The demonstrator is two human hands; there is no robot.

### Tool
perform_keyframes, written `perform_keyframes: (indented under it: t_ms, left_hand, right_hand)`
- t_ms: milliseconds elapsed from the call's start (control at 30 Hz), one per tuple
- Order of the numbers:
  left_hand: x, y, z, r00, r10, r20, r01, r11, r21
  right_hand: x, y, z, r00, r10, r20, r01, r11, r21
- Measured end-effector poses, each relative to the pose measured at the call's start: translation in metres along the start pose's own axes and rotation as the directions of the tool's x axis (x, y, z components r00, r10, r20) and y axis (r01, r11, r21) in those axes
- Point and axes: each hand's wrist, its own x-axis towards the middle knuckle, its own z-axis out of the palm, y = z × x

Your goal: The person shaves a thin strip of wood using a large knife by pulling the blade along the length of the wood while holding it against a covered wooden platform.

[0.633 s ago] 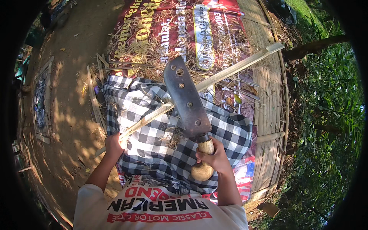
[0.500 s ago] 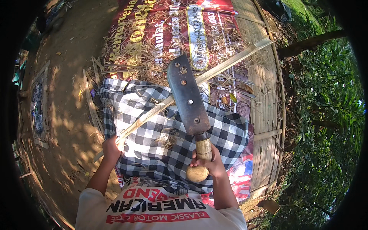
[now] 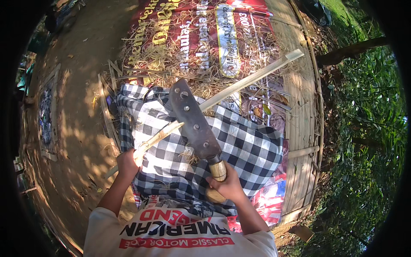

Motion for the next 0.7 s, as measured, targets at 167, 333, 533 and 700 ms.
perform_keyframes:
  t_ms: [167,333,533,700]
  left_hand:
    - [-0.002,0.0,0.002,0.997,0.066,-0.035,-0.067,0.997,-0.039]
    - [-0.001,0.006,0.001,1.0,0.011,-0.018,-0.013,0.997,-0.07]
    - [0.0,0.0,0.001,0.998,0.056,-0.04,-0.057,0.998,-0.013]
    - [-0.003,0.005,-0.001,1.0,-0.005,-0.003,0.005,0.996,-0.084]
  right_hand:
    - [0.002,-0.013,-0.017,0.997,-0.074,-0.033,0.075,0.997,0.015]
    - [0.008,-0.002,0.001,0.994,-0.089,-0.058,0.096,0.986,0.137]
    - [-0.002,0.009,0.009,0.961,-0.136,0.24,0.183,0.965,-0.186]
    - [-0.003,-0.021,-0.004,0.993,-0.116,-0.011,0.116,0.987,0.11]
